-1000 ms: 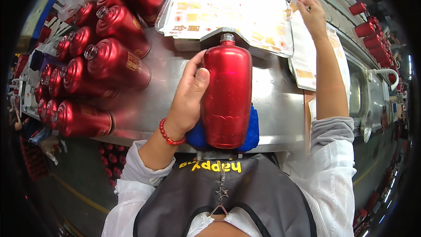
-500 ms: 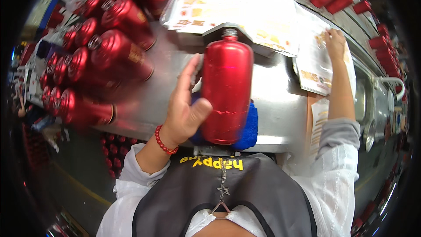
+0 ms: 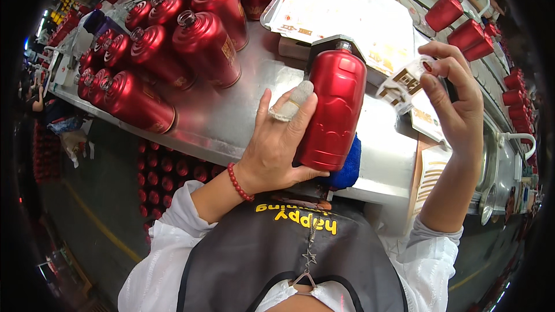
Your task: The person applies gold labels to red beverage cans. They peel labels from sheets, align them on the can, smooth them with a wooden stick, and wipe the surface with a green cloth. Finished cans are placed on a nearby table.
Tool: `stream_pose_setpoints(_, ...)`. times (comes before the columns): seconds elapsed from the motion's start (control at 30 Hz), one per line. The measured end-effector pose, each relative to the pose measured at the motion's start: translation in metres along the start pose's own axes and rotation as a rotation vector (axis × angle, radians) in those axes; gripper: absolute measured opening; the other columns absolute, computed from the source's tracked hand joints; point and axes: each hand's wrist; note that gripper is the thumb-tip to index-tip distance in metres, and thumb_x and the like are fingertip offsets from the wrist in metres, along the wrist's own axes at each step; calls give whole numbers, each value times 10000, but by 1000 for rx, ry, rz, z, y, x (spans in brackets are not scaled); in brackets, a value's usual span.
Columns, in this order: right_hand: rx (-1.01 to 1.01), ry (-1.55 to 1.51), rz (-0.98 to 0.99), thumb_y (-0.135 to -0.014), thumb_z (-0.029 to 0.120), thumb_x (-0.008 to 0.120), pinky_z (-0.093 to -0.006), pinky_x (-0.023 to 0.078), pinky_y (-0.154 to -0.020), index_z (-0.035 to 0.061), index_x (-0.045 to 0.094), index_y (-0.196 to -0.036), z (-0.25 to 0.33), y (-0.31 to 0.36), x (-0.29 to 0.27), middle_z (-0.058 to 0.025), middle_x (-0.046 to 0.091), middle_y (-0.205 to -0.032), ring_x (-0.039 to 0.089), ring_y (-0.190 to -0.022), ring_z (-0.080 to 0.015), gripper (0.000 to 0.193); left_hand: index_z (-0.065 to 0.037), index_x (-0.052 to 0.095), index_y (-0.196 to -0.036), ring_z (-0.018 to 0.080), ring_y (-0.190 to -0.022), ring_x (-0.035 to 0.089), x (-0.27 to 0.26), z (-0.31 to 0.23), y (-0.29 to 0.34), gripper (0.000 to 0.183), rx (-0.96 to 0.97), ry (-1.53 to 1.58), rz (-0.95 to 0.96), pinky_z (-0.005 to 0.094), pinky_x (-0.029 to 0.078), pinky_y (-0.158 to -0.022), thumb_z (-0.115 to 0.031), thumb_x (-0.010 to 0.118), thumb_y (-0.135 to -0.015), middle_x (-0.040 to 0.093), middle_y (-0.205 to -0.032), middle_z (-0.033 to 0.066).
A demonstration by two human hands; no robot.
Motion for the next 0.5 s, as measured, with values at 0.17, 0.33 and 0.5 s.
stream_pose_setpoints(0.17, 2, -189, 69, -892, 55, 701, -233, 468, -700, -15, 620, -920, 30, -4, 11, -76, 617, -1082, 602, -820, -120, 110, 75, 105, -1562, 429, -1412, 380, 13, 9, -1, 1350, -34, 142, 15, 647, 150, -1167, -708, 770, -685, 410, -1486, 293)
stream_pose_setpoints(0.33, -30, -434, 82, -885, 51, 702, -281, 506, -766, -26, 604, -932, 29, -6, 35, -113, 618, -1059, 613, -874, -170, 133, 76, 72, -1565, 429, -1431, 360, 14, 13, 0, 1374, -10, 169, 23, 615, 160, -1182, -721, 763, -684, 374, -1514, 298)
stream_pose_setpoints(0.5, 129, -349, 142, -947, 134, 688, -322, 497, -896, 13, 620, -964, -1, -4, 69, -88, 600, -1112, 593, -1037, -190, 140, 81, 51, -1564, 416, -1467, 304, 7, 17, -1, 1331, -3, 215, 98, 564, 155, -1201, -676, 764, -733, 314, -1541, 321)
Point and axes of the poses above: each hand's wrist, its own y-axis away from the middle knuckle, its own x-axis out of the palm, z = x × y
